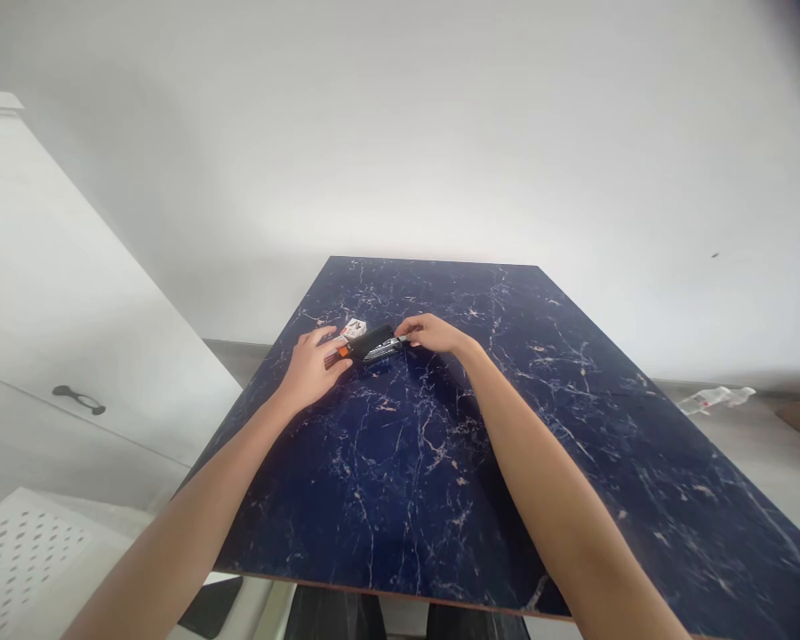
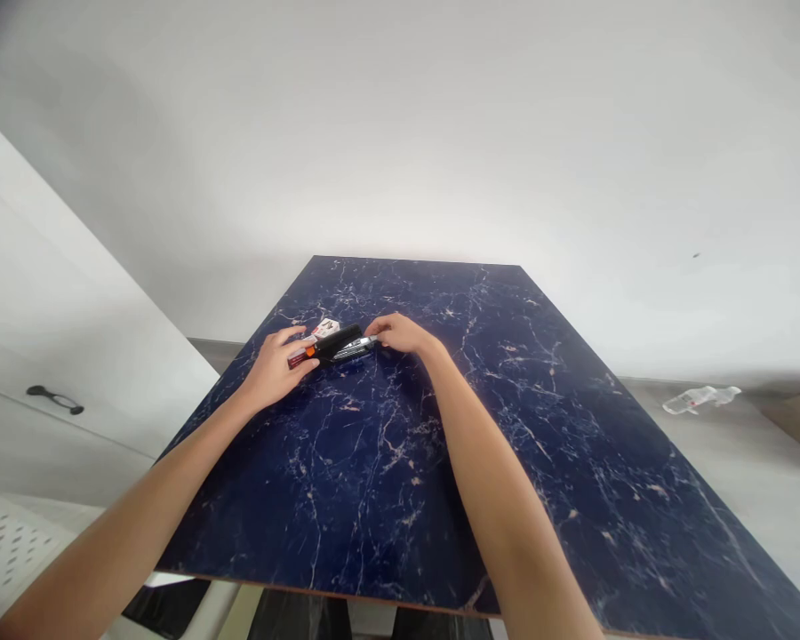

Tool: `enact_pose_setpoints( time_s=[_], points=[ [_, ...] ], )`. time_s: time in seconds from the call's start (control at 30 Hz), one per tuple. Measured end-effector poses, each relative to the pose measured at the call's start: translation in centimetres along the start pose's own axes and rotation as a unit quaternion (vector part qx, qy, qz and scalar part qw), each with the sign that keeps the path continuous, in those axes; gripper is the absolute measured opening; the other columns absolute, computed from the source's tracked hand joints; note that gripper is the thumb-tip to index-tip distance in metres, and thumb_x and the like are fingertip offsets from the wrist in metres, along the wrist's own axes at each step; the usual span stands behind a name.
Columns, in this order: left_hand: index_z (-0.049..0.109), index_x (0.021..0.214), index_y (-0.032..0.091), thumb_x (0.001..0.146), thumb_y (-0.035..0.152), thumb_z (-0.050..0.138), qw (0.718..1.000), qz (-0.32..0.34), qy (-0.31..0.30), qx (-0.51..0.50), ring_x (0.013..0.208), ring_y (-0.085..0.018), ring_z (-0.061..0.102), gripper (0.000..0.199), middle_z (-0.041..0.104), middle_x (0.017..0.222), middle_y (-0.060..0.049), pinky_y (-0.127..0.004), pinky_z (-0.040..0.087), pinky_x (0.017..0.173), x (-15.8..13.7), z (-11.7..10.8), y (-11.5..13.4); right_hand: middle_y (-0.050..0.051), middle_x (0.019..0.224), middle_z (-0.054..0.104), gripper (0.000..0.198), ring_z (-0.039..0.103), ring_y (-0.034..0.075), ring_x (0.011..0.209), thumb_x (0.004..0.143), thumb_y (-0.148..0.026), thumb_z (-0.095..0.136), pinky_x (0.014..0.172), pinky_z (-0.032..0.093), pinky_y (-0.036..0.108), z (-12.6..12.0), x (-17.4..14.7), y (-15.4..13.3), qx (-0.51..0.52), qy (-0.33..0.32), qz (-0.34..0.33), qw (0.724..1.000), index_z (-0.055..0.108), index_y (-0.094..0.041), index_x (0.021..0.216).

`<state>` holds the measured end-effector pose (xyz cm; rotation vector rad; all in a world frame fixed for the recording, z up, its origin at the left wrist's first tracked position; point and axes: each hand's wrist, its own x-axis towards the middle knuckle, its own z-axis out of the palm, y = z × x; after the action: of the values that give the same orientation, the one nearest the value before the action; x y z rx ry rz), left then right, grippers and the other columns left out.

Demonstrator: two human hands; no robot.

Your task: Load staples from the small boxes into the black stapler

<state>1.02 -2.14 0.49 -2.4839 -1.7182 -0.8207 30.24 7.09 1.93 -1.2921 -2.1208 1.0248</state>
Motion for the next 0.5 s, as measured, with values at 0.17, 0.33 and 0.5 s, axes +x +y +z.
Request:
enact_pose_setpoints(
  time_s=[0.17, 0.33, 0.5],
  points=[
    [0.069, 0.128, 0.025, 0.097, 0.045, 0.057, 1.000, -0.008, -0.022, 0.011, 0.138, -0.040, 0.042, 0.039, 0.049, 0.151, -0.012, -0.061, 0.036, 0.114, 0.0, 0.1, -0.7, 0.004, 0.107, 0.078, 0.028, 0.067, 0.029, 0.108, 0.069, -0.006, 0.073, 0.097, 0.048, 0.035, -0.1, -0.4, -1.3, -0.090, -0.009, -0.033, 0.995, 0.079, -0.027, 0.087],
    [0.065, 0.133, 0.022, 0.097, 0.045, 0.055, 0.999, -0.021, -0.035, 0.005, 0.137, -0.040, 0.044, 0.043, 0.049, 0.150, -0.014, -0.060, 0.037, 0.114, 0.1, 0.2, -0.9, 0.005, 0.105, 0.078, 0.013, 0.069, 0.025, 0.104, 0.079, -0.021, 0.074, 0.094, 0.050, 0.033, -0.8, -1.1, -1.9, -0.110, 0.033, -0.021, 0.993, 0.076, -0.025, 0.091],
    [0.068, 0.126, 0.022, 0.092, 0.050, 0.061, 0.998, -0.038, -0.051, -0.022, 0.138, -0.039, 0.044, 0.044, 0.050, 0.149, -0.013, -0.059, 0.036, 0.116, 0.0, -0.4, -0.9, 0.010, 0.103, 0.078, 0.031, 0.073, 0.022, 0.090, 0.091, -0.028, 0.061, 0.088, 0.054, 0.034, -2.6, -1.8, -1.0, -0.094, 0.081, 0.054, 0.991, 0.072, -0.018, 0.118]
  ],
)
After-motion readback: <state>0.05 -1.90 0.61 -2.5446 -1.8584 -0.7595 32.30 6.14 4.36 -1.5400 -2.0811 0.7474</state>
